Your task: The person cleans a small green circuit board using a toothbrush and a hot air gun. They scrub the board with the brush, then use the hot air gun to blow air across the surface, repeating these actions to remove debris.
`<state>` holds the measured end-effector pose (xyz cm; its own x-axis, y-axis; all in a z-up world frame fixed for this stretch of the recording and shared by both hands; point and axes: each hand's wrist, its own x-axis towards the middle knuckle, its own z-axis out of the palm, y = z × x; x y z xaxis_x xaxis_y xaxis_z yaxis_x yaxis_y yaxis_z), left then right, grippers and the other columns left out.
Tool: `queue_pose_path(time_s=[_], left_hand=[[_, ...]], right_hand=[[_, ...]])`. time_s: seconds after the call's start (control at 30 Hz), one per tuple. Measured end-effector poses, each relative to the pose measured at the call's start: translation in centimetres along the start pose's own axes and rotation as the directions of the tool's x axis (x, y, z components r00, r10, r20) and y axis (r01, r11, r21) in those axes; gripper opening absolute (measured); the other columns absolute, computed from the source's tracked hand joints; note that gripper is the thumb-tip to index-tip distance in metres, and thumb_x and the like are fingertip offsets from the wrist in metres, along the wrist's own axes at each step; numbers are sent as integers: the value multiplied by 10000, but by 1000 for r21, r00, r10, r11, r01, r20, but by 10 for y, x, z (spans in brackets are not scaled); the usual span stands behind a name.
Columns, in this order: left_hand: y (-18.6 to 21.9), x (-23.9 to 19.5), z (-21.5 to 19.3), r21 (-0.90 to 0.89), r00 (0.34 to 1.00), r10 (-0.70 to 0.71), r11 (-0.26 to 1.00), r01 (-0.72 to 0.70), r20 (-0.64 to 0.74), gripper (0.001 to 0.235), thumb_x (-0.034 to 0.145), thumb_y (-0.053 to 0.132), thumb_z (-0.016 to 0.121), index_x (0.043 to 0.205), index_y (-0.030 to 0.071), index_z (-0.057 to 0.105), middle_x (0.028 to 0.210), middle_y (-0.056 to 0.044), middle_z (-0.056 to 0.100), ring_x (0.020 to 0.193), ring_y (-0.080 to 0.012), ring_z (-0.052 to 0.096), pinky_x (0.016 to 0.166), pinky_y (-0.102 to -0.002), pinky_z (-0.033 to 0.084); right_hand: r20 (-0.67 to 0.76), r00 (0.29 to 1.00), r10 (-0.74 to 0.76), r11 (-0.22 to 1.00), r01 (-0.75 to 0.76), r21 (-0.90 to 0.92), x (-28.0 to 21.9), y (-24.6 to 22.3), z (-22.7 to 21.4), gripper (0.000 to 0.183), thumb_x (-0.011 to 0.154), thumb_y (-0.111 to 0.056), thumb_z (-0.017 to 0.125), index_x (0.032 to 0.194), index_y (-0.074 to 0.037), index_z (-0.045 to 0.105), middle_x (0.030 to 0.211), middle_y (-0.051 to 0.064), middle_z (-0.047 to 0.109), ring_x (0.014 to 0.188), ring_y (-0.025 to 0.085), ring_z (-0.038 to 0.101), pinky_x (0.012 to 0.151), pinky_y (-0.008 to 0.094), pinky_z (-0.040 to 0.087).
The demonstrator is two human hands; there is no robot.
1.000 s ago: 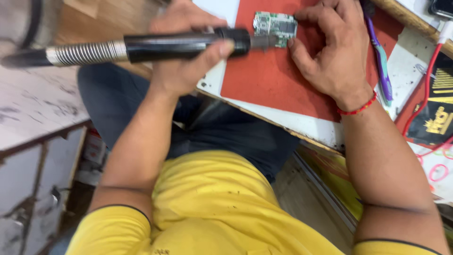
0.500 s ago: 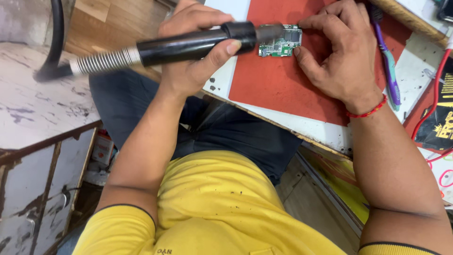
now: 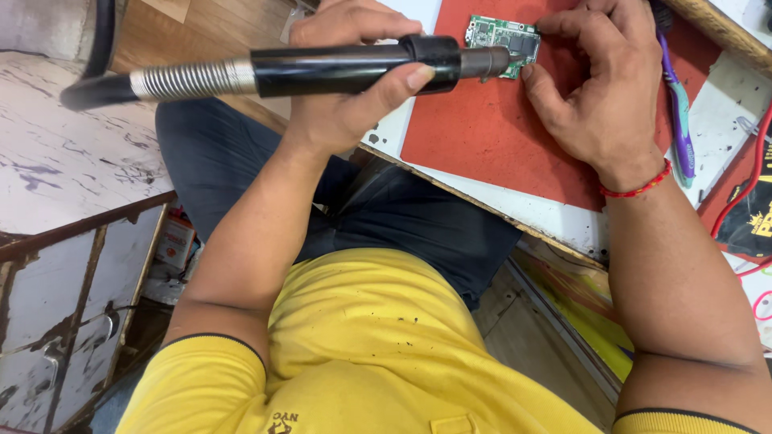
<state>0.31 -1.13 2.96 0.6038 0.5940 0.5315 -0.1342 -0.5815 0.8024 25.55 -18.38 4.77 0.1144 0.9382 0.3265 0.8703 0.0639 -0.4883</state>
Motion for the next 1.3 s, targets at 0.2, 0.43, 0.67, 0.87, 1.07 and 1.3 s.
queue_pose_path(time_s=[0.2,0.43,0.67,0.87,1.07,1.3], left_hand=[[0,2,-2,-54,1000,1,999,-1,7,337,986,360,834,1102,66,717,1004,-47,755,906,-144,699,870,-298,537],[-1,-3,-2,-45,992,-109,993,106,-61,359,1003,371,815,1142,50,733,1051,-80,721,948,-159,657,876,-273,545],[-5,-4,-2,-44,996,-91,995,90,-17,341,1000,335,824,1137,33,741,1023,-83,741,996,-178,672,921,-306,555],[-1,-4,2,-62,984,-145,988,140,-100,343,973,323,808,1100,15,728,1043,-82,720,942,-182,659,889,-295,542],[-1,0,-1,-58,997,-72,996,70,-29,325,970,302,794,1090,10,718,985,-86,722,967,-199,624,894,-294,513],[1,3,0,-28,1000,0,1000,0,-15,360,919,329,798,1054,4,720,936,-84,736,918,-196,660,882,-339,503]], right_hand=[[-22,999,24,1000,-24,2,-3,2,2,286,882,-3,765,1154,5,677,1106,128,538,1023,265,569,870,353,496],[-56,994,97,993,-100,-56,-6,3,5,316,860,-13,717,1175,-12,691,1133,128,566,1100,292,566,922,385,497],[47,998,-31,984,39,-176,3,-13,-6,482,888,-198,892,1293,-23,700,1137,155,546,1138,363,487,962,470,440],[-41,998,46,988,-52,-144,2,-14,0,408,884,-210,929,1168,-36,694,1141,123,578,1160,342,519,972,445,466],[-27,1000,5,991,-8,-137,-1,-8,0,388,850,-195,902,1120,-26,682,1119,129,592,1095,324,529,959,432,463],[-12,1000,-9,992,7,-128,-2,-6,-1,359,889,-140,862,1181,-26,687,1106,108,572,1070,305,528,963,424,457]])
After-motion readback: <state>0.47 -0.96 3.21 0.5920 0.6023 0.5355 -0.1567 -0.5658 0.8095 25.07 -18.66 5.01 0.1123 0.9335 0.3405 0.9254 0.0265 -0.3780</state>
